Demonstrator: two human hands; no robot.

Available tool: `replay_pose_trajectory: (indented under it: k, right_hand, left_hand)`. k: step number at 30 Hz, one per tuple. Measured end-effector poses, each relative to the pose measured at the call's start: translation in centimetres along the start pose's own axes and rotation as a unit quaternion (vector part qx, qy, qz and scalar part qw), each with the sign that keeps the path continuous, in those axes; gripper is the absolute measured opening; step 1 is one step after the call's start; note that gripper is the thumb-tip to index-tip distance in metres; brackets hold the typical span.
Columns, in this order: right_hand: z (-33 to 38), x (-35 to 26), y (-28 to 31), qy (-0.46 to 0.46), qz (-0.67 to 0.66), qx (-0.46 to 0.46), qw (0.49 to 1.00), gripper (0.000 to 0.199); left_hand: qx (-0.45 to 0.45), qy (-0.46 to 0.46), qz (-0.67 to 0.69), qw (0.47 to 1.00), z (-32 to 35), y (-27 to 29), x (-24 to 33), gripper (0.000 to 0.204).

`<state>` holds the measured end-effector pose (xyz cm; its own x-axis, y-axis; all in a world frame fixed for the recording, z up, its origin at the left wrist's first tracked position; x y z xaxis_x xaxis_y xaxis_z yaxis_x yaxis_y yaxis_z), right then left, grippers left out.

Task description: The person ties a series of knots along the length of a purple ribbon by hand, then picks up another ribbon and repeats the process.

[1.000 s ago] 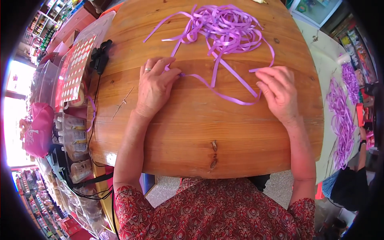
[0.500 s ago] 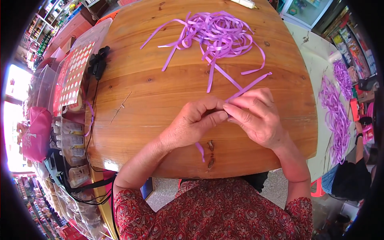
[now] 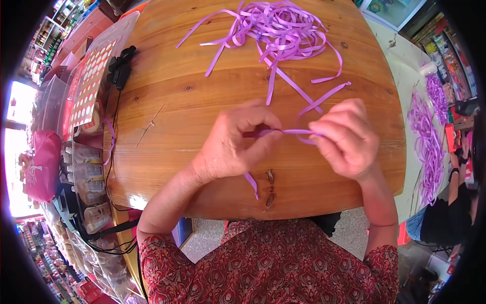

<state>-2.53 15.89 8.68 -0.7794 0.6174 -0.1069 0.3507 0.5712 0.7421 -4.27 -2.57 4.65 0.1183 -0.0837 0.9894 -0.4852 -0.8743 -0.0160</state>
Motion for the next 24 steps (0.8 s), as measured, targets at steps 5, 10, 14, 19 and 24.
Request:
replay_pose_trajectory:
  k: [5, 10, 14, 19, 24]
  right_hand:
    - [2.6, 4.6, 3.2, -0.108, -0.056, 0.004, 0.993, 0.019]
    - [8.5, 10.7, 6.3, -0.277, -0.171, 0.053, 0.944, 0.016]
    - [13.7, 15.5, 8.9, -0.381, -0.232, 0.153, 0.882, 0.018]
    - [18.9, 19.7, 12.8, -0.439, -0.28, 0.272, 0.809, 0.021]
    - [20.9, 20.4, 13.4, -0.448, -0.279, 0.281, 0.802, 0.022]
  left_hand:
    - [0.066, -0.088, -0.069, 0.991, 1.3, 4.5, 0.0, 0.005]
    - [0.202, -0.048, -0.085, 0.974, 3.3, 9.6, -0.4, 0.004]
    - [0.261, -0.055, -0.121, 0.956, 5.3, 13.1, -0.9, 0.003]
    - [0.355, -0.037, -0.044, 0.933, 7.9, 17.3, -2.1, 0.004]
    - [0.386, -0.043, 0.007, 0.922, 9.1, 19.0, -3.4, 0.013]
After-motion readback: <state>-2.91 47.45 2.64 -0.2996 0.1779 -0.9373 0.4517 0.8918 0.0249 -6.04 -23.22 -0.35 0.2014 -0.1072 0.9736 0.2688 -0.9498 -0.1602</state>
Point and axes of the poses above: each hand's wrist, its own z-axis away from the middle knuckle, its own y-axis out of the back of the hand, x = y × z, the point moved 5 cm from there along -z, towards the middle knuckle, and after that the axes turned 15 degrees about z, right-handed, at the moved point
